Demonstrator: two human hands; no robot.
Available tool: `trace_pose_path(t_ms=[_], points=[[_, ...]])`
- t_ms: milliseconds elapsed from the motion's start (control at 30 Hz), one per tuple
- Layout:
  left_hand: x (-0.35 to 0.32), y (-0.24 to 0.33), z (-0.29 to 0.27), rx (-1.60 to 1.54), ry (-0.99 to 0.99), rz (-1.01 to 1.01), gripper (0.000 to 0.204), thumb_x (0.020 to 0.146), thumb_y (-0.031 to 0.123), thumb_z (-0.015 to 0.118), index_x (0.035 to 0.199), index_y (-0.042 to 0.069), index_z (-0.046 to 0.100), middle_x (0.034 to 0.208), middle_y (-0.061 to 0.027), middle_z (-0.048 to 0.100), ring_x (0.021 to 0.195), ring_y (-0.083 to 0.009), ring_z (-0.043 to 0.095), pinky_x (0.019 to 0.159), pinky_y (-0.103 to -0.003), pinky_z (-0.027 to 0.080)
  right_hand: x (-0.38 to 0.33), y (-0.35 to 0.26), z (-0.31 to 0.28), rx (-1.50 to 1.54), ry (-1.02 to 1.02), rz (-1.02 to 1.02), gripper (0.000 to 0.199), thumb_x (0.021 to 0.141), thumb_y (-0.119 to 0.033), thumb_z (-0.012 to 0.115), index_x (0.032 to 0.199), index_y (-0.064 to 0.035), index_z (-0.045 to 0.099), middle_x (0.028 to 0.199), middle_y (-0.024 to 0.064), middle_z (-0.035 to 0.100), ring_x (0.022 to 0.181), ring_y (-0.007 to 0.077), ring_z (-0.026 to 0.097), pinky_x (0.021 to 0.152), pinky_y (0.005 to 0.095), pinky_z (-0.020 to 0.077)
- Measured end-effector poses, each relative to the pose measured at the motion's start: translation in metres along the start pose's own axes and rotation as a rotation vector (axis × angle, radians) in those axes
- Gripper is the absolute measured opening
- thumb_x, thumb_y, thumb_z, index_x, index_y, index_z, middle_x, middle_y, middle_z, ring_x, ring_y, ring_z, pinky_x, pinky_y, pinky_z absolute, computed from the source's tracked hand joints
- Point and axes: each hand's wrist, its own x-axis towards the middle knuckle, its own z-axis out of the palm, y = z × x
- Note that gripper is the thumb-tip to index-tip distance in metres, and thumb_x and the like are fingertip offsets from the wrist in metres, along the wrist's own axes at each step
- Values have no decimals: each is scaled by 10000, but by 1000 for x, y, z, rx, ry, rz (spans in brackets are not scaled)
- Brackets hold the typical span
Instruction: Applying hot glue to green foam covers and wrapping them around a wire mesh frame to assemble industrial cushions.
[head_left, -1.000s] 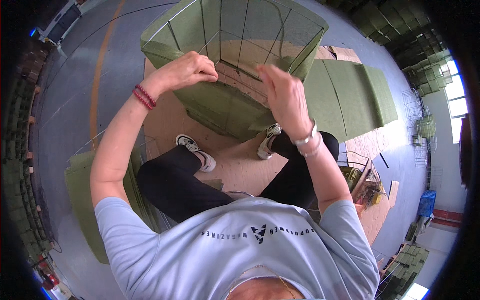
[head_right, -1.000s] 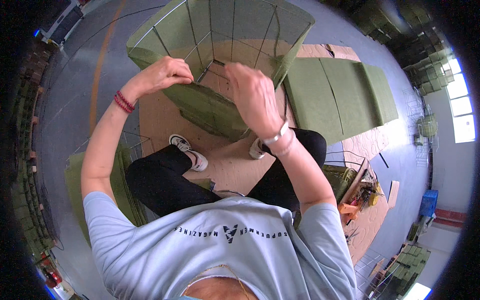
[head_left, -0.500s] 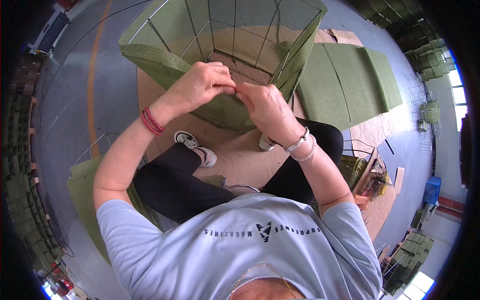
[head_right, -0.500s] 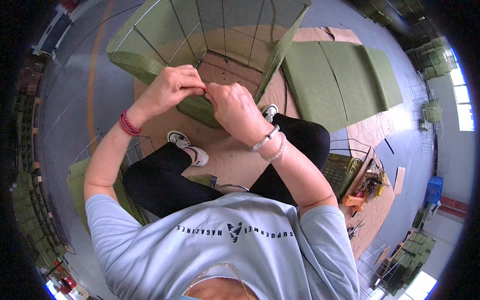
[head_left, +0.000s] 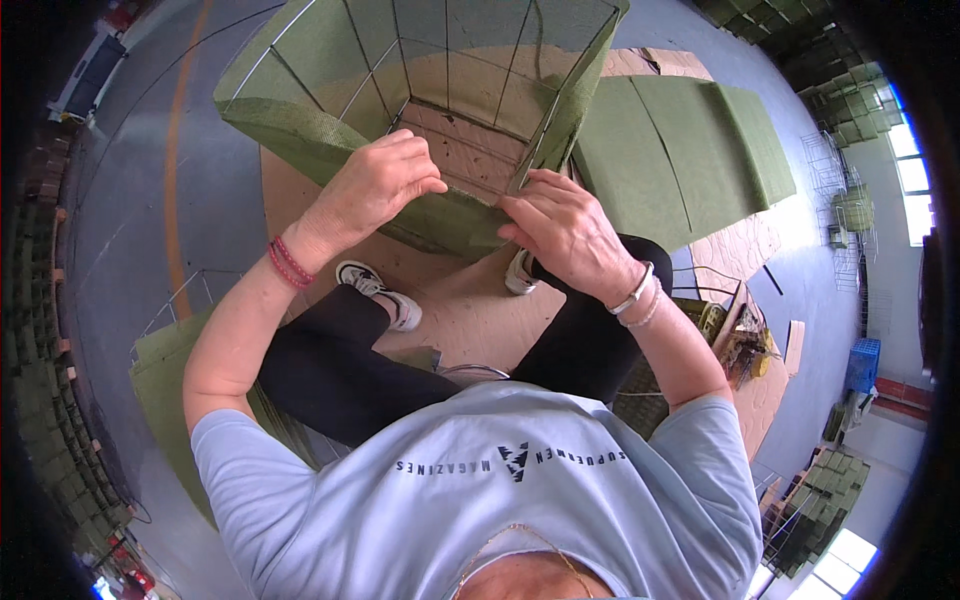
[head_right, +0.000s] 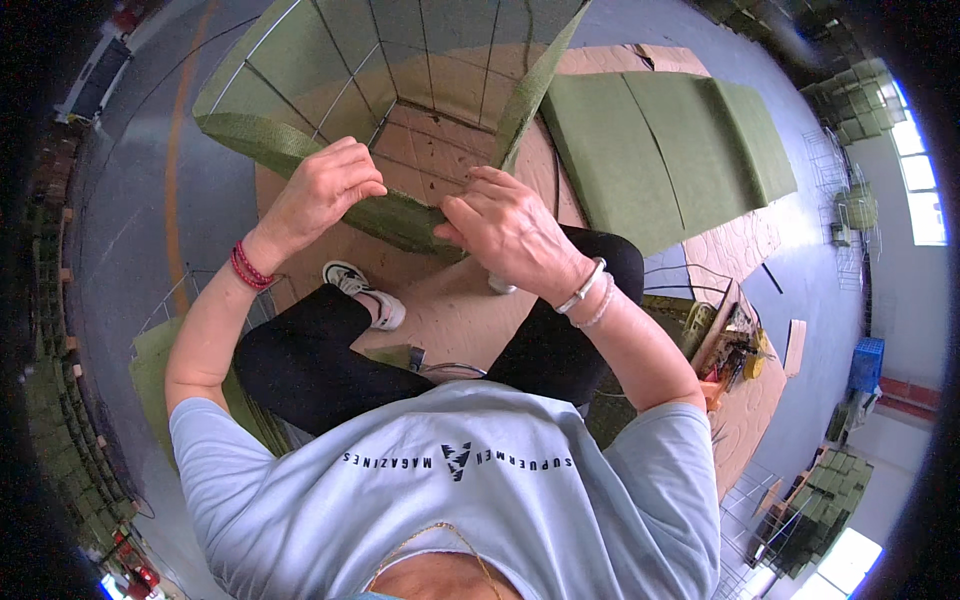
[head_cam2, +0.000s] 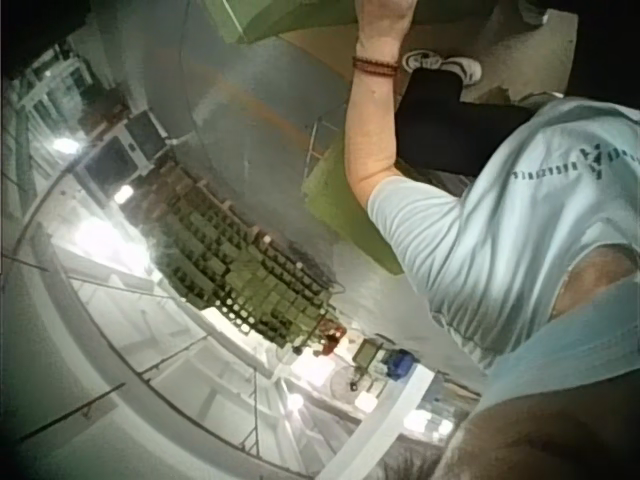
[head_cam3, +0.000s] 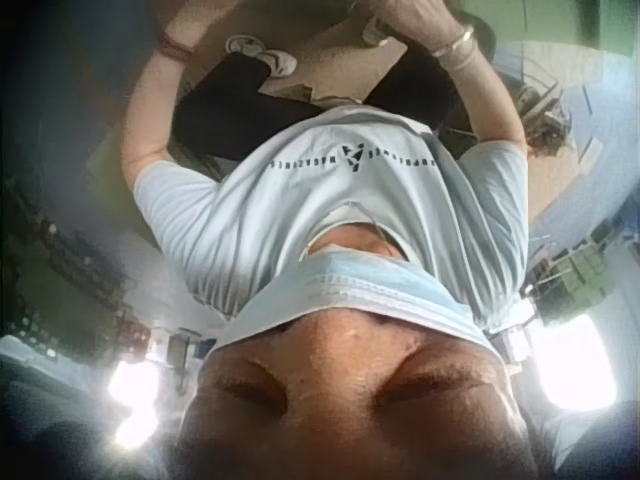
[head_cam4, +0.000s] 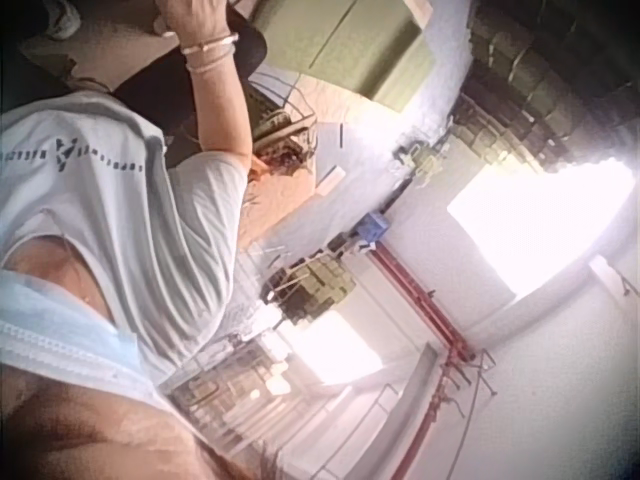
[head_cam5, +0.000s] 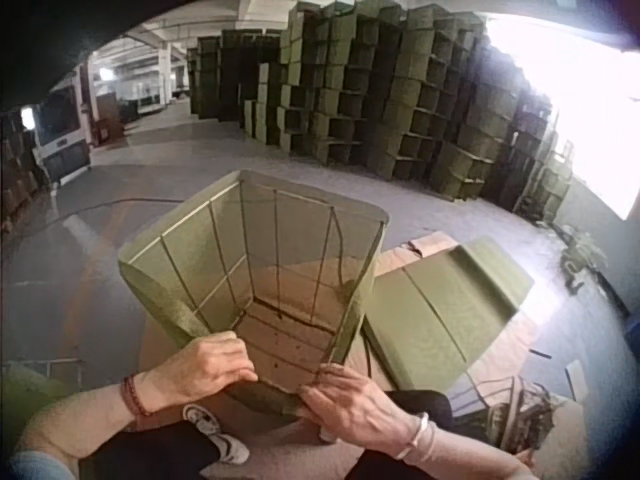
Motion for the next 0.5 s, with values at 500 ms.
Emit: trace_pose_path(t_ms=[500], points=[[-1, 36, 39, 226, 255, 55, 334, 732, 114, 764, 1028, 24, 638, 948, -69, 594, 916, -249, 572, 822, -386, 477, -11, 18, -18, 100, -143, 11, 328, 778, -247, 738, 983, -14, 631, 992, 130, 646, 1101, 288, 608, 1065, 462, 426]])
